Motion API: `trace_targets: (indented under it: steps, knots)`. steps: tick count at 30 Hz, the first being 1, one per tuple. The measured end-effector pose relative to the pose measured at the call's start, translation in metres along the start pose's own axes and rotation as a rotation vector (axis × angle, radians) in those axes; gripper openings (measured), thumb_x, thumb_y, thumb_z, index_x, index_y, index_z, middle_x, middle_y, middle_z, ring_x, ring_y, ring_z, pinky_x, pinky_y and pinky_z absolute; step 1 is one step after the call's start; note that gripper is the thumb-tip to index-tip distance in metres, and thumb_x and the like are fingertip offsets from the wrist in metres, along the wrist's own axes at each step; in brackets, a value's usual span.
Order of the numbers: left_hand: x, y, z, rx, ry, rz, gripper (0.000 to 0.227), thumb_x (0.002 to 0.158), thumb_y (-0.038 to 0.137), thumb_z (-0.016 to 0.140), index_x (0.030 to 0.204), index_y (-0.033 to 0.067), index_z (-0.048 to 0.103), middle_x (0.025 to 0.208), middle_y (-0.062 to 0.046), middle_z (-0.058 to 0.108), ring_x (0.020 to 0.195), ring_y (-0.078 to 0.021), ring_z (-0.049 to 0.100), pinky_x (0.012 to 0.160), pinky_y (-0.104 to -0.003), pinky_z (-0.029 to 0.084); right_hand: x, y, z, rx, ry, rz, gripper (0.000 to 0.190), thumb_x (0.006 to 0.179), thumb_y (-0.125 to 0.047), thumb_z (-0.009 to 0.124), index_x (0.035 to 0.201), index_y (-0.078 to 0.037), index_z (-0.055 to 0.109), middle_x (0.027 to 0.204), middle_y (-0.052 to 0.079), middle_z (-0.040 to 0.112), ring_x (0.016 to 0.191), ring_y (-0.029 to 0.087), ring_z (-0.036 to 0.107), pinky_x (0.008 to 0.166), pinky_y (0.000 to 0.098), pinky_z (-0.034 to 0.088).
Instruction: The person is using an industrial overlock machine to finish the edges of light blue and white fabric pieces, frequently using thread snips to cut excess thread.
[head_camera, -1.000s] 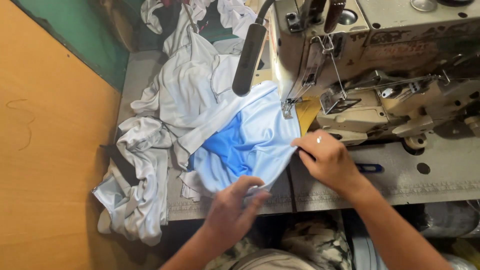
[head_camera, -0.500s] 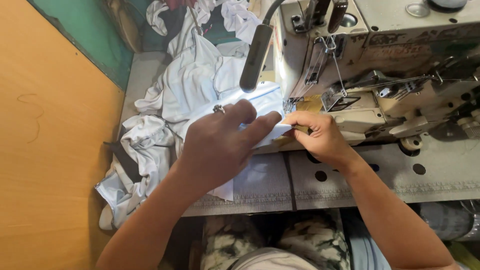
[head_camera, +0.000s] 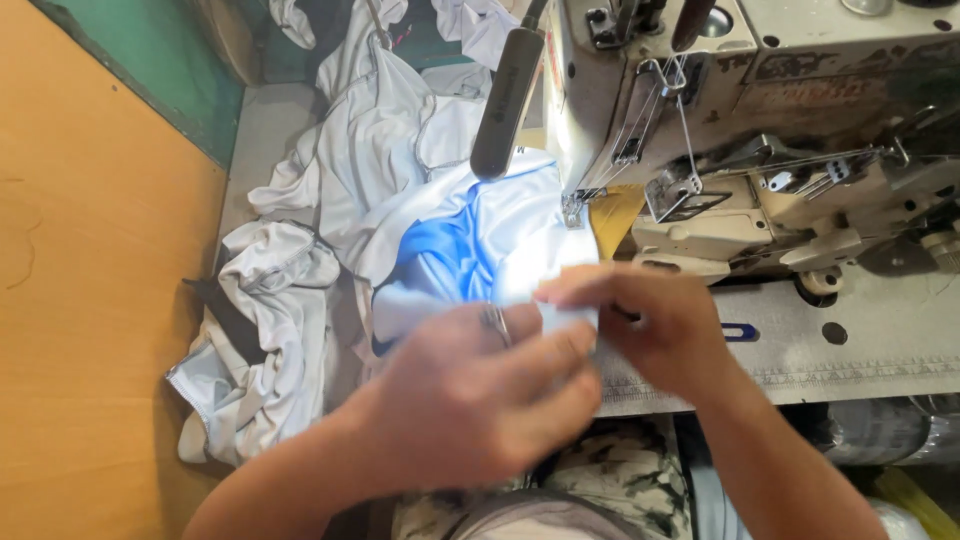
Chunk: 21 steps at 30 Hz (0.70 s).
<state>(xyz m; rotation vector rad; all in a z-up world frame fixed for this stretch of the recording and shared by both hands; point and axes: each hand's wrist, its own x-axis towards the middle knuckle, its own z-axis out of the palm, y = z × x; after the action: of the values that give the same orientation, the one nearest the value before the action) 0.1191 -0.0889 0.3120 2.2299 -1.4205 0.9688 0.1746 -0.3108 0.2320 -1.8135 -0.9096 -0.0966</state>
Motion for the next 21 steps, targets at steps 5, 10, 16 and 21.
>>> trace_targets:
  steps: [5,10,16,21]
  knots:
    - [-0.016,0.003,0.015,-0.505,-0.252,-0.134,0.004,0.097,0.004,0.058,0.097,0.0068,0.06,0.107,-0.013,0.062,0.086,-0.0333,0.061,0.073,-0.044,0.048,-0.052,-0.008,0.03,-0.314,0.058,-0.186,0.02,0.101,-0.019,0.058,0.114,-0.01,0.071,0.119,0.007,0.076,0.108,0.02,0.078,0.102,0.0363,0.058]
    - [-0.049,-0.07,0.114,-0.872,-0.611,-0.448,0.029,0.096,0.035,0.063,0.115,0.0128,0.067,0.108,-0.005,0.071,0.097,-0.0241,0.067,0.086,-0.038,0.05,-0.097,0.029,0.065,-0.086,0.073,-0.258,0.018,0.104,-0.008,0.045,0.109,0.0,0.061,0.115,0.018,0.077,0.11,0.037,0.079,0.105,0.0553,0.052]
    - [-0.057,-0.109,0.18,-0.441,0.136,-0.73,0.009,0.095,0.01,0.057,0.098,0.0071,0.065,0.106,-0.006,0.068,0.104,-0.0285,0.065,0.1,-0.041,0.043,-0.134,0.065,0.076,-0.331,0.174,-0.225,0.028,0.098,0.0,0.046,0.107,-0.001,0.073,0.111,0.016,0.066,0.107,0.037,0.07,0.101,0.0582,0.058]
    - [-0.048,-0.115,0.186,-0.18,-0.48,-0.799,0.041,0.102,0.024,0.043,0.139,0.0071,0.044,0.164,-0.01,0.036,0.152,-0.0414,0.029,0.08,-0.066,0.052,-0.134,0.077,0.068,-0.357,0.158,-0.177,0.031,0.095,0.001,0.051,0.115,-0.005,0.074,0.11,0.011,0.062,0.105,0.033,0.062,0.104,0.0593,0.055]
